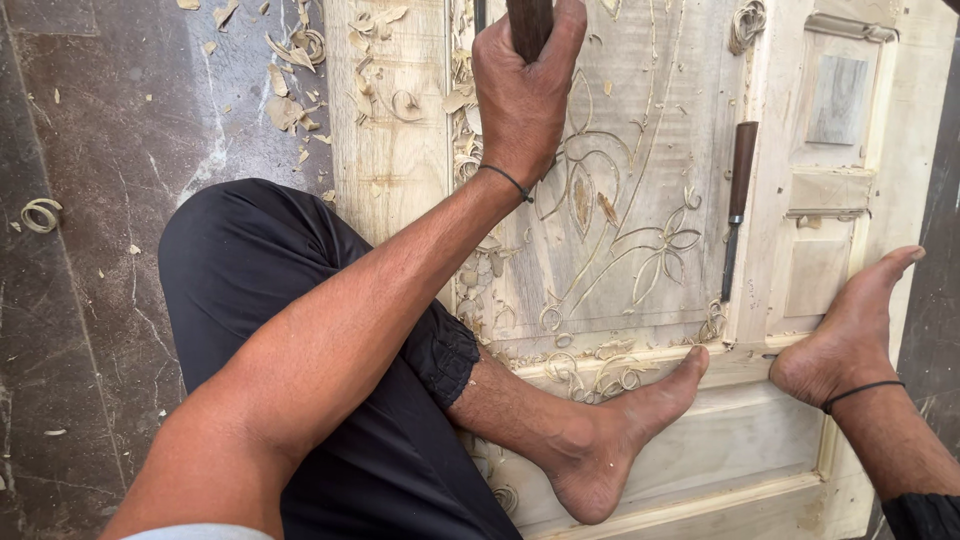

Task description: The person sits on the floor carving a floral pattern into a large wooden door panel, using a chisel guided by one hand and striking it with a wooden mallet held in the other. They reposition the chisel across different parts of the design and brush away shavings as they carve.

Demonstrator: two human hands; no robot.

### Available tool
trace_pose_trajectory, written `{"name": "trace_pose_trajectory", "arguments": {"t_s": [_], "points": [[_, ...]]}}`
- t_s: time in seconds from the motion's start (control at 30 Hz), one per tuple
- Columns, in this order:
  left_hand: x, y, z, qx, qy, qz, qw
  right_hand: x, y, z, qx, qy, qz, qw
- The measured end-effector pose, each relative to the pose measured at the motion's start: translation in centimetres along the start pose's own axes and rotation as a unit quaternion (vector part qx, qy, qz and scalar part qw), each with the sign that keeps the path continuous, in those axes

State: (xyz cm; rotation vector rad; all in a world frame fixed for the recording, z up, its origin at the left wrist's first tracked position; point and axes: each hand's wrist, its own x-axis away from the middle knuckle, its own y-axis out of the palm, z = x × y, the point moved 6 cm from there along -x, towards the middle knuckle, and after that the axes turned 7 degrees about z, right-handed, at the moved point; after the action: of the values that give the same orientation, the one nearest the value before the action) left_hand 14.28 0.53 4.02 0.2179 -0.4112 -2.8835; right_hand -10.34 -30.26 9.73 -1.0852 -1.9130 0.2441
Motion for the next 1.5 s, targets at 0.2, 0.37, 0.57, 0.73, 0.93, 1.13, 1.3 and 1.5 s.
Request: {"name": "trace_pose_trajectory", "arguments": {"t_s": [0.2,0.37,0.57,0.73,0.93,1.13,1.3,1.5], "points": [[0.7,-0.4,0.8,-0.015,0.016,0.001,1.000,-0.1,0.0,0.1,-0.007,-0.003,-0.012,1.000],[0.8,-1.1,0.8,0.018,-0.006,-0.009,1.000,0.1,-0.4,0.2,0.023,0.012,0.028,0.999],[1.8,-1.9,1.7,0.047,-0.026,0.000,0.999,-0.2,-0.5,0.0,0.035,-0.032,0.007,0.999],[1.0,-1.7,1.3,-0.028,-0.049,0.014,0.998,0.0,0.1,0.0,-0.008,-0.021,-0.027,0.999],[1.3,-1.6,1.7,0.025,0.006,-0.014,1.000,0.2,-0.3,0.3,-0.011,0.011,-0.002,1.000],[1.1,-2.0,1.5,0.030,-0.020,0.002,0.999,0.3,-0.1,0.3,-0.030,0.030,-0.021,0.999],[1.0,-2.2,1.4,0.022,-0.008,0.008,1.000,1.9,0.4,-0.3,-0.015,0.032,-0.004,0.999],[0.9,-2.2,1.0,0.013,-0.013,0.015,1.000,3.1,0.9,-0.8,-0.006,0.027,0.005,1.000]]}}
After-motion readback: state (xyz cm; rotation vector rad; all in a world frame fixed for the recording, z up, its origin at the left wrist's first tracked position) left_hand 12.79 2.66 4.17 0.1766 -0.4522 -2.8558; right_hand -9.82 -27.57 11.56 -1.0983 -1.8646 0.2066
